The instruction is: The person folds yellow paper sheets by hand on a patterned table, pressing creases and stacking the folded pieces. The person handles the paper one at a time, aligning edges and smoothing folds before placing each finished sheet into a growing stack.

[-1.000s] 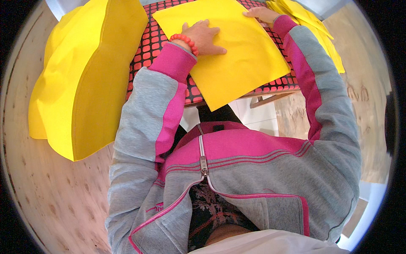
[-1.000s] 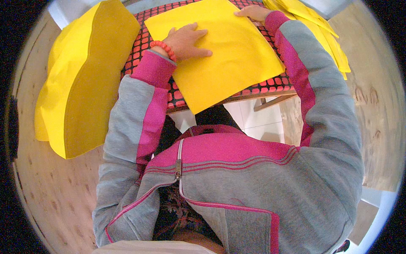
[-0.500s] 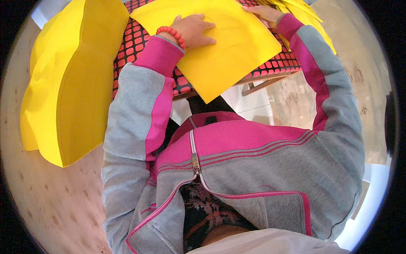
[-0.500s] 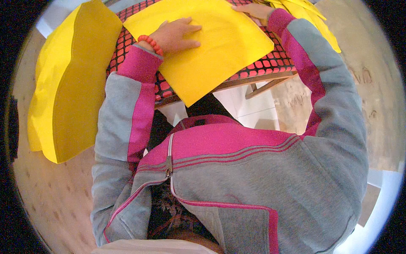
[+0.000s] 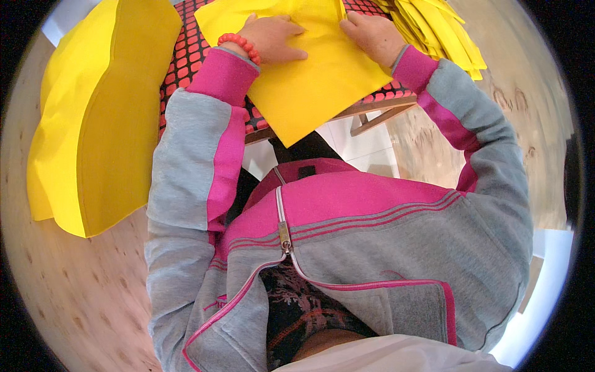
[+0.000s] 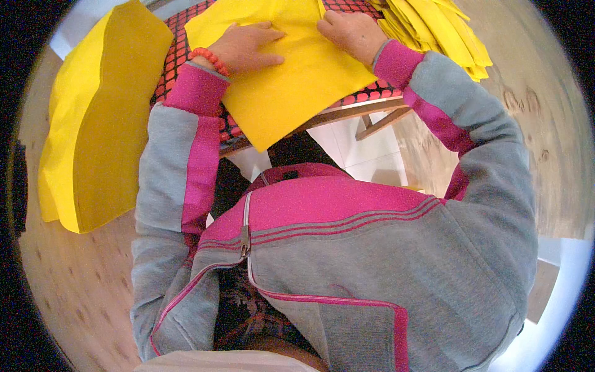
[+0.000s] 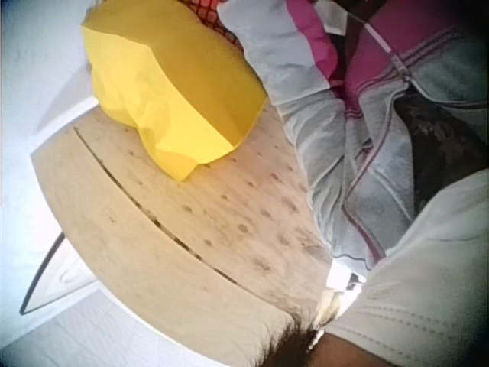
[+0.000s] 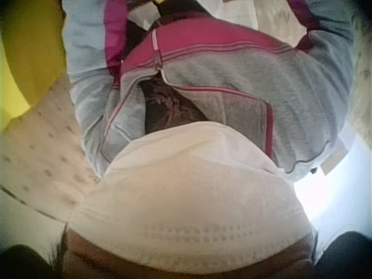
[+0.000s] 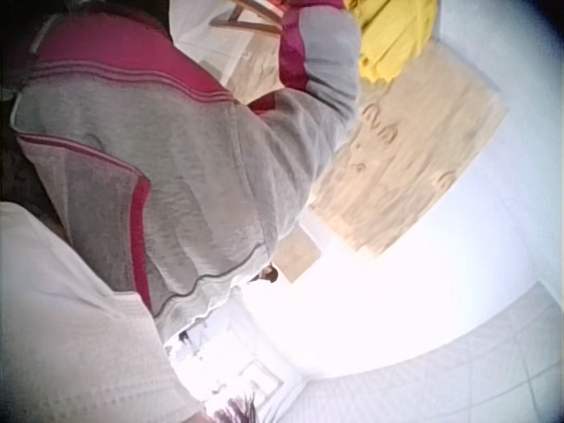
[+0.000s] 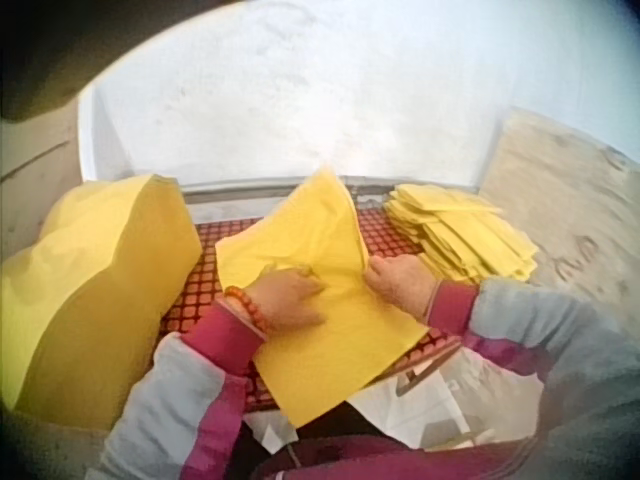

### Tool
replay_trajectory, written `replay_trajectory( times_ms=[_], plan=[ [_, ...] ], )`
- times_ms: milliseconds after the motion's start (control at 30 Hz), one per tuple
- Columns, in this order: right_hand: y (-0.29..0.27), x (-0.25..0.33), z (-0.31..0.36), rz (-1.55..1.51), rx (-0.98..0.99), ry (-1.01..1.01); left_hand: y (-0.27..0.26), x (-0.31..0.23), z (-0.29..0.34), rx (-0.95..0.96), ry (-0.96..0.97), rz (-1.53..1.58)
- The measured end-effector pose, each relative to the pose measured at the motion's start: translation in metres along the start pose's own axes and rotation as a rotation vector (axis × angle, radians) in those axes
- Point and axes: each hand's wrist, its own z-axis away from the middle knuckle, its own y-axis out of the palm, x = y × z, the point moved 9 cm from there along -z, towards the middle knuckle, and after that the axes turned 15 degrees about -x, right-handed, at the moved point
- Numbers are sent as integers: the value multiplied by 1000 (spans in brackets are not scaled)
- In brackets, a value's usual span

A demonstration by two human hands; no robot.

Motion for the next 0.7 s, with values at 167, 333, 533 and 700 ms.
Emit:
replay_trajectory(
  times_ms=[167, 333, 533, 700],
  plan=[
    [44, -56, 49, -831, 528, 1113, -1, -3, 5, 24, -2, -16],
    [50, -50, 78, -1319, 666, 1423, 3, -3, 6, 29, 1, 83],
    [73, -66, 61, -1419, 811, 1380, 5, 0, 5, 41, 5, 97],
    [138, -94, 20, -1448, 669, 1462, -3, 2, 7, 23, -4, 162]
  ],
)
